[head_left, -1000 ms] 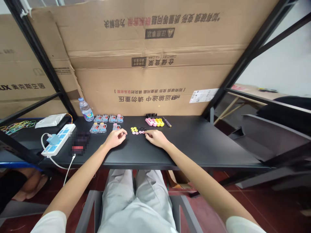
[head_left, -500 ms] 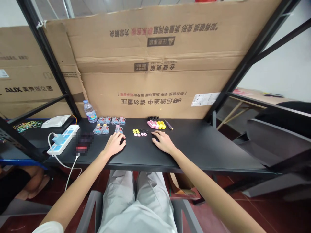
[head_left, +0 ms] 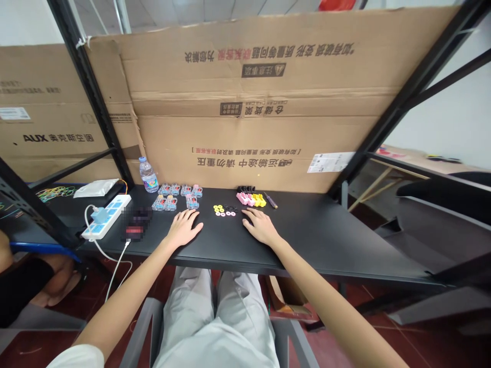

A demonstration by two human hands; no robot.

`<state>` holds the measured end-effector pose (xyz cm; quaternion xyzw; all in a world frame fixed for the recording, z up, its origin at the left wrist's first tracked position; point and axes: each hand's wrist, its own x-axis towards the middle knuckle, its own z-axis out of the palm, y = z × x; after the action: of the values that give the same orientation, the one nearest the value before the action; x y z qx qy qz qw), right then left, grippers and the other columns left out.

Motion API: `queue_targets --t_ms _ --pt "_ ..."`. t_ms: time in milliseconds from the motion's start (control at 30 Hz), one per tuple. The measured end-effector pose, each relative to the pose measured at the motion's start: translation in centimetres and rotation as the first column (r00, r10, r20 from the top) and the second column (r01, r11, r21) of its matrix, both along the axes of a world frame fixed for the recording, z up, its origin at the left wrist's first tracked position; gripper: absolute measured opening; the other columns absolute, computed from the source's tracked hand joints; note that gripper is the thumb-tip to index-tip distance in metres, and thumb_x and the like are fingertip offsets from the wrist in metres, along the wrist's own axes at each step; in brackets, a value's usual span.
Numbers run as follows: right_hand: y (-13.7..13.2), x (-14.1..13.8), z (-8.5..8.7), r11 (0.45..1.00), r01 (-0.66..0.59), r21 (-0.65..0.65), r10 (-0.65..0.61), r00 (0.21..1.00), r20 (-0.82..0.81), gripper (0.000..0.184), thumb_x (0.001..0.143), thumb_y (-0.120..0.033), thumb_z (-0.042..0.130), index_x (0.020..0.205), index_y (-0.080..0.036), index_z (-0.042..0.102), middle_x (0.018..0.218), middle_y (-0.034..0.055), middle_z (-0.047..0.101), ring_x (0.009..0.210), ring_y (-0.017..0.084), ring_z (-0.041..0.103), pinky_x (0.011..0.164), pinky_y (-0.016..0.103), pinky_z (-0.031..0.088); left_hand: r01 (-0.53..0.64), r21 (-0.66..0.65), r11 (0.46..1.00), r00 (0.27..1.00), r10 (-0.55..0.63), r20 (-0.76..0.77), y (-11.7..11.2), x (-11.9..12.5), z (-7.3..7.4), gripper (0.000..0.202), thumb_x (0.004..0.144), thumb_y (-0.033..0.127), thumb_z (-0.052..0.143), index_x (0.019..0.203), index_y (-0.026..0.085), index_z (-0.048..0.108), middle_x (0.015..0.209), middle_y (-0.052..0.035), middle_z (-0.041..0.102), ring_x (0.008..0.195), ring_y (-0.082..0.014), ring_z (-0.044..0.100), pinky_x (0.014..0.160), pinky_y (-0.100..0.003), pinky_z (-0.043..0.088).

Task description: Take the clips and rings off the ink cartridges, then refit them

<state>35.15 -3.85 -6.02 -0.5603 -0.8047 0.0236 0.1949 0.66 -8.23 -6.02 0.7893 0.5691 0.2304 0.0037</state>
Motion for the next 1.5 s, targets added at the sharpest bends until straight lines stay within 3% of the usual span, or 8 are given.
queue_targets --t_ms 600,733,833,967,1067,1300,1400,1500 --pt "0.2 0.1 -0.1 0.998 -0.028 -0.048 0.016 0.972 -0.234 0.049 0.101 -0.047 0.053 0.140 -0.024 0.069 0.154 0.0161 0.062 0.147 0.041 0.050 0.123 0.065 0.033 -0.073 -0.213 0.974 0.968 0.121 0.221 -1.0 0.9 2.0 0.049 0.097 0.053 0.068 0.140 0.031 0.065 0.166 -0.0081 0.052 0.159 -0.0377 0.036 0.131 -0.071 -0.001" --pt "0.9 -0.1 0.7 0.993 -0.086 -0.077 0.028 0.823 -0.567 0.061 0.104 -0.066 0.038 0.149 -0.032 0.059 0.160 0.0110 0.057 0.155 0.034 0.045 0.125 0.061 0.036 0.050 -0.188 0.981 0.576 0.125 0.808 0.0 0.1 2.4 0.040 0.076 0.055 0.088 0.105 0.029 0.079 0.140 -0.0074 0.073 0.155 -0.0386 0.042 0.134 -0.062 0.000" --pt "1.7 0.0 1.4 0.968 -0.210 -0.134 -0.047 0.374 -0.926 0.073 0.102 -0.075 0.019 0.151 -0.032 0.052 0.156 0.0128 0.060 0.146 0.031 0.057 0.116 0.060 0.048 0.054 -0.155 0.986 0.354 0.126 0.927 0.8 -1.4 3.1 0.052 0.099 0.068 0.050 0.127 0.030 0.072 0.145 -0.0092 0.070 0.149 -0.0314 0.053 0.130 -0.058 0.028" --pt "2.2 1.1 1.8 0.908 -0.390 -0.153 -0.293 -0.331 -0.897 0.064 0.100 -0.073 0.027 0.140 -0.030 0.054 0.141 0.0184 0.069 0.132 0.032 0.068 0.110 0.065 0.052 0.176 -0.136 0.975 -0.431 0.201 0.879 1.0 -3.3 3.6 0.053 0.102 0.057 0.047 0.145 0.031 0.062 0.155 -0.0105 0.062 0.139 -0.0255 0.065 0.117 -0.045 0.049" --pt "2.3 1.8 1.6 0.921 -0.360 -0.148 -0.296 -0.398 -0.868 0.063 0.102 -0.069 0.021 0.138 -0.031 0.055 0.138 0.0178 0.071 0.130 0.031 0.070 0.111 0.065 0.052 0.204 -0.129 0.970 -0.599 0.228 0.768 1.1 -3.7 3.4 0.052 0.101 0.053 0.051 0.149 0.034 0.059 0.156 -0.0088 0.061 0.139 -0.0242 0.065 0.114 -0.041 0.052" --pt "1.3 -0.1 1.0 0.990 -0.134 0.032 0.091 0.456 -0.885 0.056 0.095 -0.067 0.056 0.135 -0.029 0.066 0.144 0.0136 0.068 0.141 0.037 0.058 0.122 0.068 0.038 0.054 -0.054 0.997 0.374 0.030 0.927 0.9 -2.0 3.1 0.066 0.105 0.068 0.031 0.141 0.026 0.066 0.149 -0.0159 0.066 0.138 -0.0334 0.064 0.120 -0.059 0.044" --pt "0.2 -1.6 0.6 0.966 -0.214 0.148 0.259 0.723 -0.641 0.044 0.092 -0.045 0.069 0.133 -0.027 0.071 0.149 0.0132 0.064 0.149 0.037 0.049 0.130 0.064 0.026 0.120 -0.009 0.993 0.559 -0.061 0.827 -0.5 -0.4 2.7 0.046 0.089 0.054 0.076 0.125 0.027 0.076 0.144 -0.0105 0.071 0.145 -0.0344 0.057 0.131 -0.055 0.031" --pt "-0.5 -2.6 0.3 0.923 -0.319 0.215 0.364 0.907 -0.213 0.045 0.102 -0.037 0.056 0.145 -0.025 0.064 0.157 0.0157 0.056 0.152 0.036 0.046 0.127 0.061 0.036 0.180 0.096 0.979 0.940 -0.200 0.276 -1.9 1.1 2.6 0.052 0.098 0.043 0.068 0.148 0.026 0.065 0.165 -0.0104 0.052 0.159 -0.0346 0.039 0.134 -0.056 0.024"
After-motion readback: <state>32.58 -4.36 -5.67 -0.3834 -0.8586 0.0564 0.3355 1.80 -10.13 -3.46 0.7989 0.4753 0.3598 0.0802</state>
